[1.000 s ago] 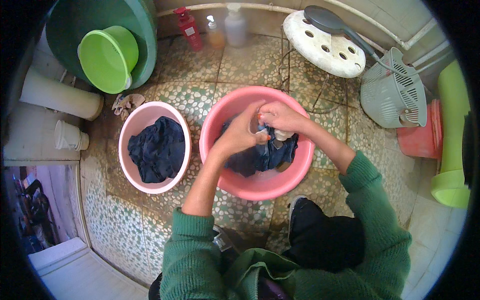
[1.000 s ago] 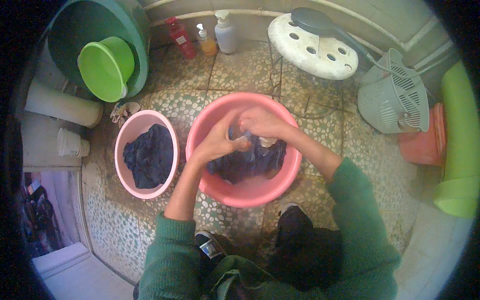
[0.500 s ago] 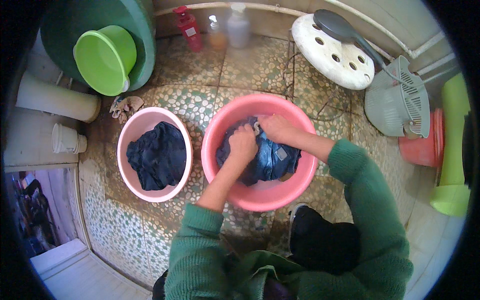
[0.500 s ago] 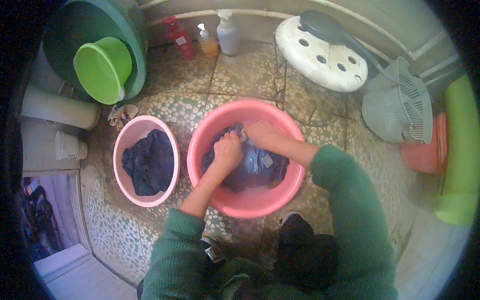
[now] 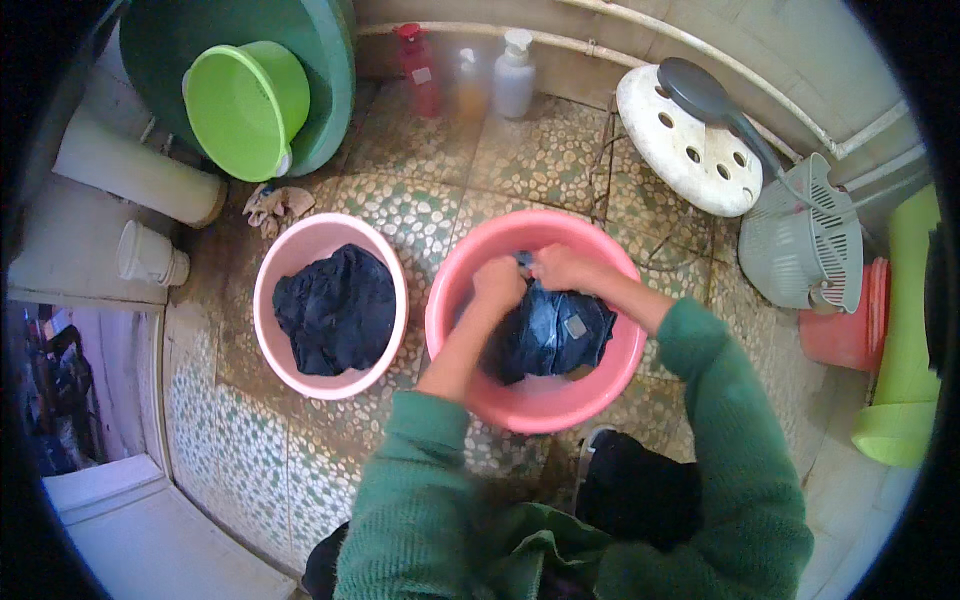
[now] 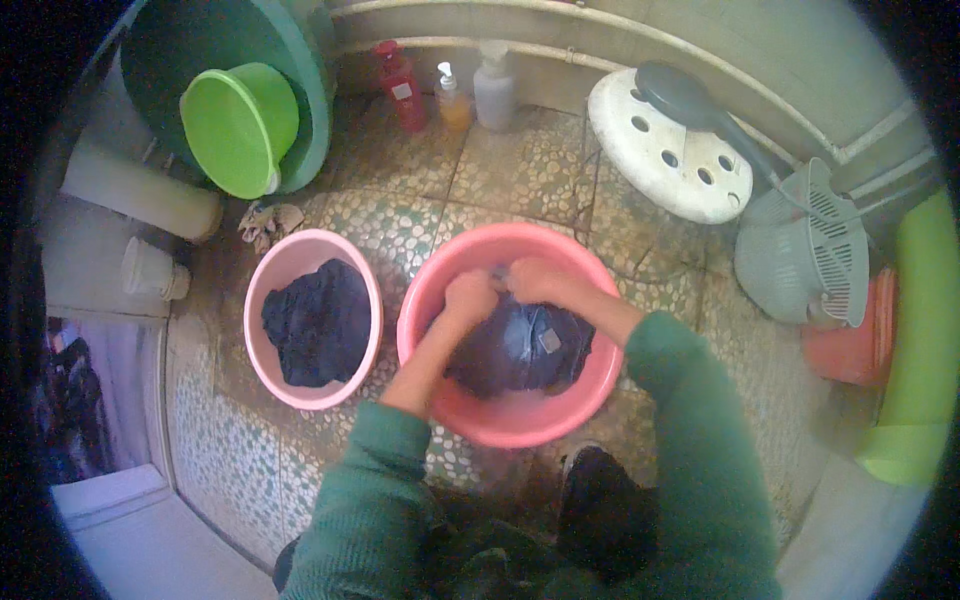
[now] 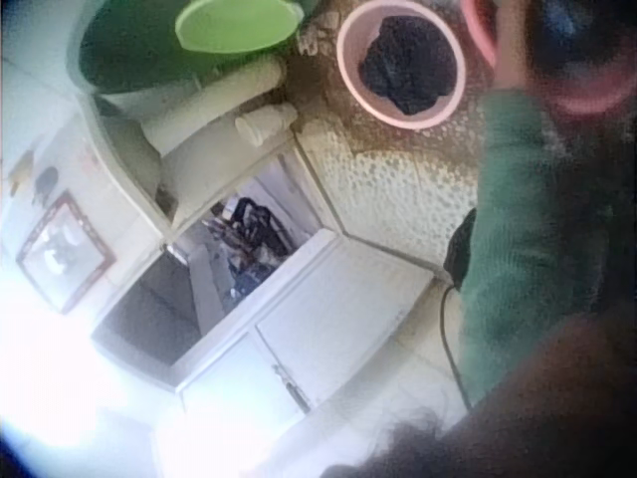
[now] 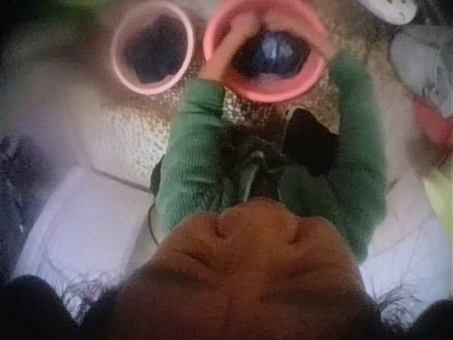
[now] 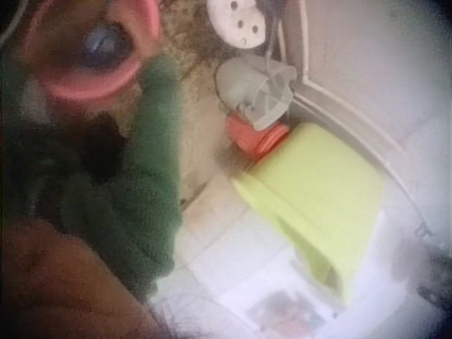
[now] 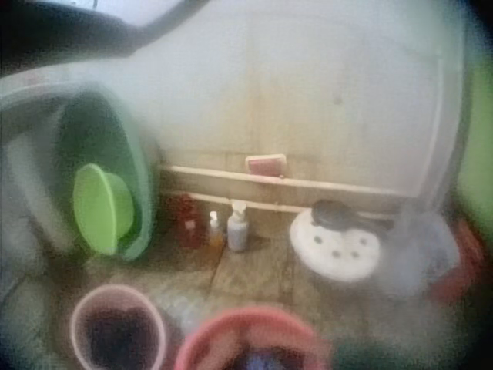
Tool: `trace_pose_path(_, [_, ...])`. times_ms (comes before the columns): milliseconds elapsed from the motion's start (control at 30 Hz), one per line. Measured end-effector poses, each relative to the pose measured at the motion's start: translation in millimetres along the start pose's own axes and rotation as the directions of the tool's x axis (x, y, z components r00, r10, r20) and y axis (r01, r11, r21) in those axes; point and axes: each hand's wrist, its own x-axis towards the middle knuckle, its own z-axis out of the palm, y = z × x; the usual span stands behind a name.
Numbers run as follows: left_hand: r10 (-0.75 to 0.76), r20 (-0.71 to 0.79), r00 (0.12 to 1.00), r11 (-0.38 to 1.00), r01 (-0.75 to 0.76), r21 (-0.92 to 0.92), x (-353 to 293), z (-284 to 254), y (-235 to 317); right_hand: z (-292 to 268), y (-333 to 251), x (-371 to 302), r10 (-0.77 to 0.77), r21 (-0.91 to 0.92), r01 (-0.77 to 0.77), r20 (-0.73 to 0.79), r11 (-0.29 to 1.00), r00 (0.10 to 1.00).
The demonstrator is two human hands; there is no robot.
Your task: The person hand-washes a dark garment in a pink basin filled with water, using a small orange bar of soap to scrub the fabric. The person repeatedly rubs the soap against the cloth and rinses it in the basin.
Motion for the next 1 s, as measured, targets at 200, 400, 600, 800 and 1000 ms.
trace_pose_path(200, [0.072,-0.229,0.971,0.921,-0.153,-0.358,-42,-79,6,-30,9,-63,-0.069,0.996,0.002,0.004,0.093,0.998])
trace_pose_path(400, [-0.038,0.232,0.972,0.727,0.186,-0.66,-89,-76,65,-13,-20,-97,0.26,0.819,0.348,-0.251,-0.456,0.932])
trace_pose_path(600, [0.146,0.455,0.879,-0.613,0.441,-0.656,-90,-24,95,13,-55,-110,0.321,0.781,0.356,-0.21,-0.514,0.923])
trace_pose_path(800, [0.186,0.396,0.899,-0.821,0.364,-0.441,-54,12,26,30,-68,-120,0.244,0.743,0.341,-0.242,-0.576,0.939])
trace_pose_path(1000, [-0.143,0.592,0.793,-0.75,0.303,-0.588,-54,-16,42,53,-45,-141,0.231,0.769,0.331,-0.241,-0.547,0.943])
